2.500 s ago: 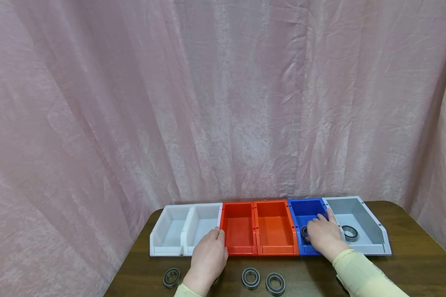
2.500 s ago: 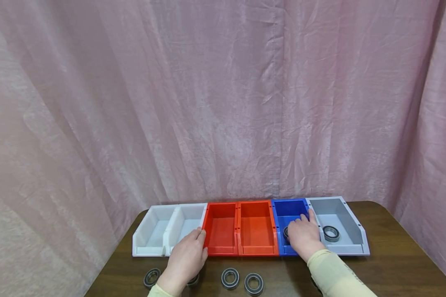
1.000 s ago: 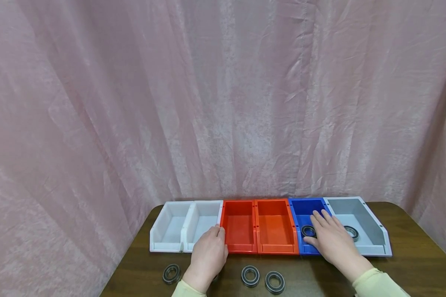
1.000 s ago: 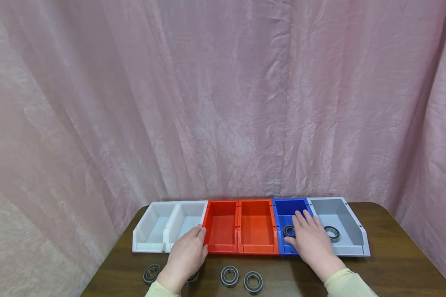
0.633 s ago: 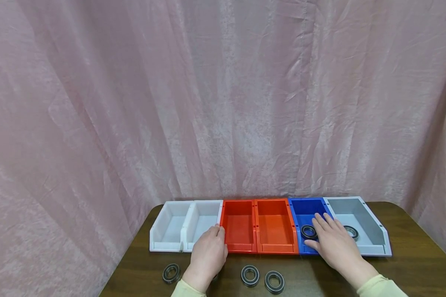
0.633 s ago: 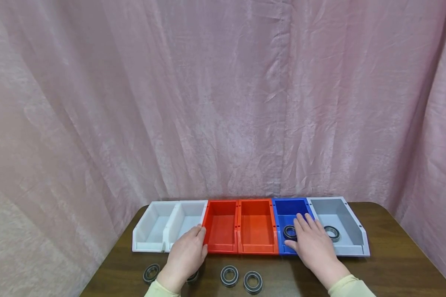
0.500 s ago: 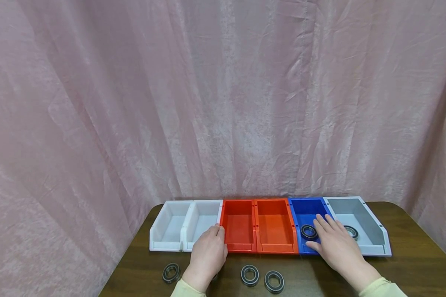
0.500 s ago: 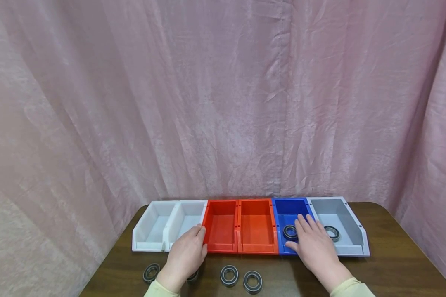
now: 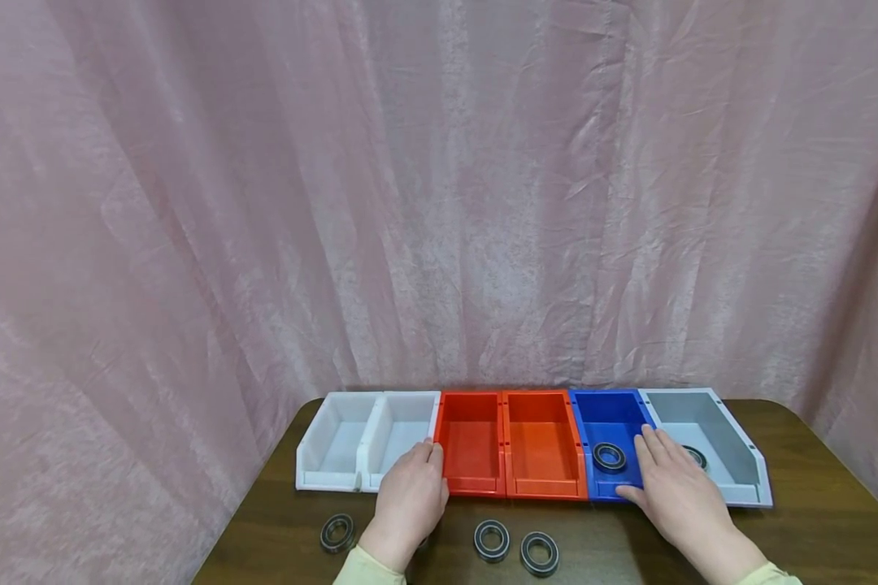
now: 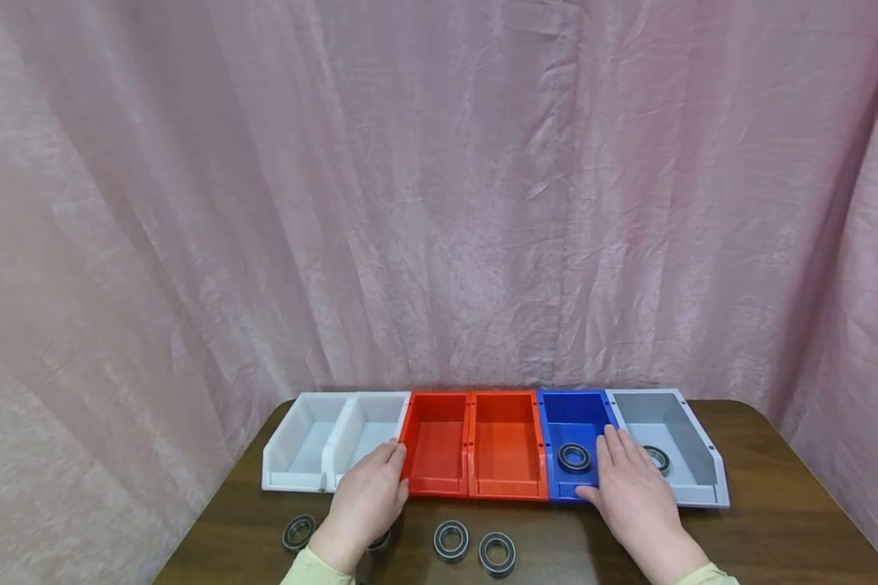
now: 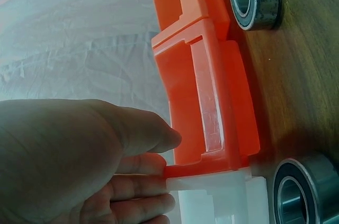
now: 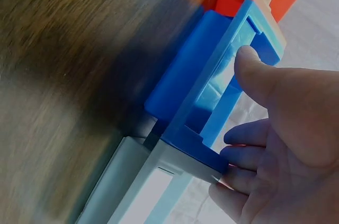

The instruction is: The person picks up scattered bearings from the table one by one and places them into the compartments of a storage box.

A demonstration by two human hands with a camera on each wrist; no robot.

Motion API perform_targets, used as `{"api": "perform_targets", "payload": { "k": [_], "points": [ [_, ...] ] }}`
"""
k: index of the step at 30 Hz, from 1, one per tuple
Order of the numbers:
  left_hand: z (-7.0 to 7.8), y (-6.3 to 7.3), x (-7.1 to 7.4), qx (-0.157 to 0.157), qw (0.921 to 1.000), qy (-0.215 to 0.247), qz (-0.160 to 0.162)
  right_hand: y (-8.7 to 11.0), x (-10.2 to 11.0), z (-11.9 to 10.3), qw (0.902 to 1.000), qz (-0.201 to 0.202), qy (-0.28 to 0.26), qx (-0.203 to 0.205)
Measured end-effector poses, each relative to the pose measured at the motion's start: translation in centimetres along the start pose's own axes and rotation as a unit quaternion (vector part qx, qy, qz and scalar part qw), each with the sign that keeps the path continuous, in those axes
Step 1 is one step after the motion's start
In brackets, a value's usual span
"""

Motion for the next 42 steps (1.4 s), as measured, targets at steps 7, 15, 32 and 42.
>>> {"api": "perform_targets", "payload": {
  "k": [7,15,32,42],
  "points": [
    [0.0,0.1,0.0,-0.001,1.0000,-0.002,0.001,0.1,0.0,0.2,1.0000,0.003,-0.007,-0.004],
    [-0.4,0.2,-0.1,-0.010,0.9999,-0.010,0.008,0.0,-0.1,0.6,0.9995,0.008,-0.027,-0.011],
    [-0.4,0.2,0.4,-0.002,0.9981,-0.019,-0.058,0.4,-0.4,1.4,0.9985,0.005,-0.053,-0.014],
    [-0.8,0.5,0.7,0.005,0.9976,-0.010,-0.068,0.5,-0.6,1.4,0.9980,0.012,-0.060,-0.013]
  ]
}}
Point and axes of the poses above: each hand's wrist, its own y-axis away from the middle knuckle, its own x-axis out of the back of the hand, z = x × y, the point moved 1 cm from there along -y, towards the middle knuckle, and after that the axes turned 9 degrees about y, right-handed, at the moved point
